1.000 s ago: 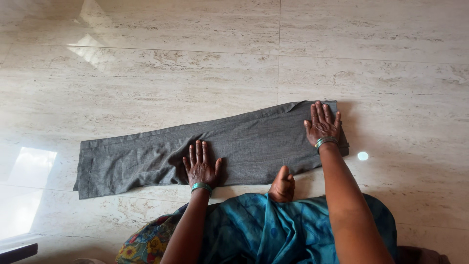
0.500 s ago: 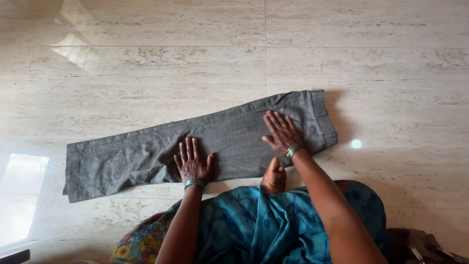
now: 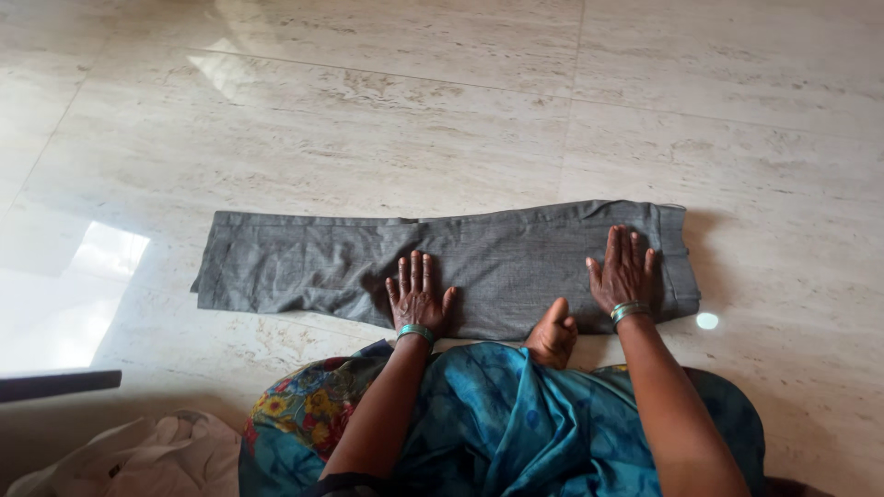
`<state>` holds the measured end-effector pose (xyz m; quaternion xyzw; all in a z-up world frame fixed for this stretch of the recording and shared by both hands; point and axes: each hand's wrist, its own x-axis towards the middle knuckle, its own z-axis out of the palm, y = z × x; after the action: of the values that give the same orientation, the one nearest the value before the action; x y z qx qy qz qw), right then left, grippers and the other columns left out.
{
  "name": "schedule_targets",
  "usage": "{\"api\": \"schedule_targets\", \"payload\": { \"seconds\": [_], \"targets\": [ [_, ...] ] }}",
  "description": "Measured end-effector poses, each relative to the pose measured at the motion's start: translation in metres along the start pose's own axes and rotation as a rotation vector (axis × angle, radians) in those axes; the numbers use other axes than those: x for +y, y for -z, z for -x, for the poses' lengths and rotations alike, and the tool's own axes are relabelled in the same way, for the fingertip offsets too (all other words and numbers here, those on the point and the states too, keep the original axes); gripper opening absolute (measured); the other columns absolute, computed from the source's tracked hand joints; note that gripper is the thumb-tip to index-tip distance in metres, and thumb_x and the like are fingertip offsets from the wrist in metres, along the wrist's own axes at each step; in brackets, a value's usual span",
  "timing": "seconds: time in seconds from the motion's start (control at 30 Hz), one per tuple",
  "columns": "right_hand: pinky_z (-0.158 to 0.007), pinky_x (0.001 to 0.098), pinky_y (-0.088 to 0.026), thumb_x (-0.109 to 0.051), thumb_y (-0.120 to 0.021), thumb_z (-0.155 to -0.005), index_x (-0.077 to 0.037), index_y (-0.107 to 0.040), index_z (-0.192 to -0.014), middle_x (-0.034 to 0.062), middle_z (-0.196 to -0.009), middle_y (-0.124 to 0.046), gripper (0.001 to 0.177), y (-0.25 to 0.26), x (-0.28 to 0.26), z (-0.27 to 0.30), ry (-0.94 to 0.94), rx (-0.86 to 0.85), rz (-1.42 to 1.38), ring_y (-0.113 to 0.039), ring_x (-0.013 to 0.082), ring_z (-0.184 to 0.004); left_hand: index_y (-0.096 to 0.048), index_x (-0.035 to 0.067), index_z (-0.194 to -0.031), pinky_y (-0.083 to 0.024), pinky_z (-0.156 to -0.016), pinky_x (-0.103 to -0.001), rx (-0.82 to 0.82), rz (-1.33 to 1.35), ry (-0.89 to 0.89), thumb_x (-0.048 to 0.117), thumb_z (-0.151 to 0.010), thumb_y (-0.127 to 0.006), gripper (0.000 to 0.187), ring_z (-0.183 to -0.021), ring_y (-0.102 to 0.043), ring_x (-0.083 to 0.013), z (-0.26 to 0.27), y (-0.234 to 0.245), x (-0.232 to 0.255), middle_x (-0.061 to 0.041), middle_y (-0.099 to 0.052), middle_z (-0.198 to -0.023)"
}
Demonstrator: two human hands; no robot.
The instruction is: The person folds a pair of grey trousers by hand while sitting on the floor, smoothing the fabric and aligning the legs before folding it into a square.
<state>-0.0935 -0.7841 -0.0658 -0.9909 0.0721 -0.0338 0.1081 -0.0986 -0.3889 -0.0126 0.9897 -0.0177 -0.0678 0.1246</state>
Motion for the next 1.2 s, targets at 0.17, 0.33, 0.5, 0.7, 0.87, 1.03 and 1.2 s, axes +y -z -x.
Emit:
{"api": "schedule_targets", "payload": {
  "seconds": [0.17, 0.33, 0.5, 0.7, 0.87, 1.03, 1.2],
  "targets": [
    [-0.115, 0.0738, -0.005, -0.064, -0.039, -0.094, -0.023, -0.019, -0.163, 0.0037, -0.173, -0.011, 0.083, -0.006, -0.035, 0.011, 0.036, -0.079, 0.066, -0.008, 0.0339, -0.157, -0.021, 0.014, -0.163, -0.002, -0.123, -0.060, 0.017, 0.003, -0.083, 0.057, -0.095, -0.051, 0.086, -0.159, -0.005, -0.0286, -0.006, -0.003, 0.002, -0.007, -0.011, -0.173],
    [-0.112, 0.0777, -0.003, -0.068, -0.035, -0.092, -0.027, -0.017, -0.163, -0.0005, -0.172, -0.008, 0.084, 0.007, -0.032, 0.006, 0.003, -0.121, 0.051, -0.004, 0.0331, -0.157, -0.022, 0.017, -0.162, -0.005, -0.126, -0.057, -0.049, -0.062, -0.318, 0.057, -0.098, -0.051, 0.081, -0.160, -0.010, -0.0243, -0.022, 0.023, -0.023, -0.004, -0.014, -0.173],
    [-0.112, 0.0787, -0.003, -0.070, -0.031, -0.094, -0.027, -0.018, -0.162, 0.0008, -0.172, -0.008, 0.082, 0.000, -0.023, 0.005, 0.047, -0.061, 0.039, -0.004, 0.0334, -0.157, -0.032, 0.020, -0.159, -0.029, -0.116, -0.055, 0.129, -0.071, -0.058, 0.050, -0.099, -0.055, 0.071, -0.147, -0.031, -0.0302, -0.065, 0.071, -0.112, -0.010, -0.029, -0.165],
    [-0.113, 0.0789, -0.005, -0.071, -0.031, -0.092, -0.027, -0.022, -0.161, 0.0016, -0.172, -0.014, 0.082, 0.003, -0.025, 0.007, 0.061, -0.009, 0.013, -0.007, 0.0337, -0.159, -0.074, 0.023, -0.115, -0.053, -0.096, -0.047, 0.335, 0.186, 0.664, 0.028, -0.100, -0.062, 0.020, -0.117, -0.064, -0.0326, -0.067, 0.102, -0.241, -0.008, -0.069, -0.125],
    [-0.112, 0.0788, -0.008, -0.071, -0.031, -0.091, -0.026, -0.023, -0.161, 0.0019, -0.172, -0.014, 0.083, 0.008, -0.030, 0.010, 0.059, -0.023, 0.036, -0.009, 0.0339, -0.158, -0.073, 0.024, -0.115, -0.053, -0.092, -0.047, 0.448, 0.187, 0.629, 0.026, -0.094, -0.065, 0.023, -0.111, -0.066, -0.0338, -0.091, 0.090, -0.280, -0.009, -0.071, -0.119],
    [-0.113, 0.0785, -0.011, -0.070, -0.032, -0.092, -0.026, -0.022, -0.162, 0.0013, -0.173, -0.015, 0.084, 0.012, -0.033, 0.010, 0.051, -0.033, 0.067, -0.011, 0.0335, -0.158, -0.068, 0.025, -0.127, -0.054, -0.088, -0.050, 0.380, 0.112, 0.519, 0.024, -0.096, -0.063, 0.031, -0.110, -0.067, -0.0357, -0.121, 0.092, -0.300, -0.013, -0.071, -0.120],
    [-0.112, 0.0779, -0.011, -0.069, -0.031, -0.092, -0.026, -0.022, -0.162, 0.0015, -0.173, -0.015, 0.083, 0.013, -0.036, 0.009, 0.046, -0.039, 0.084, -0.012, 0.0336, -0.158, -0.066, 0.025, -0.122, -0.056, -0.086, -0.051, 0.188, 0.028, 0.531, 0.029, -0.099, -0.064, 0.024, -0.106, -0.070, -0.0370, -0.144, 0.098, -0.312, -0.015, -0.074, -0.113]
  ]
}}
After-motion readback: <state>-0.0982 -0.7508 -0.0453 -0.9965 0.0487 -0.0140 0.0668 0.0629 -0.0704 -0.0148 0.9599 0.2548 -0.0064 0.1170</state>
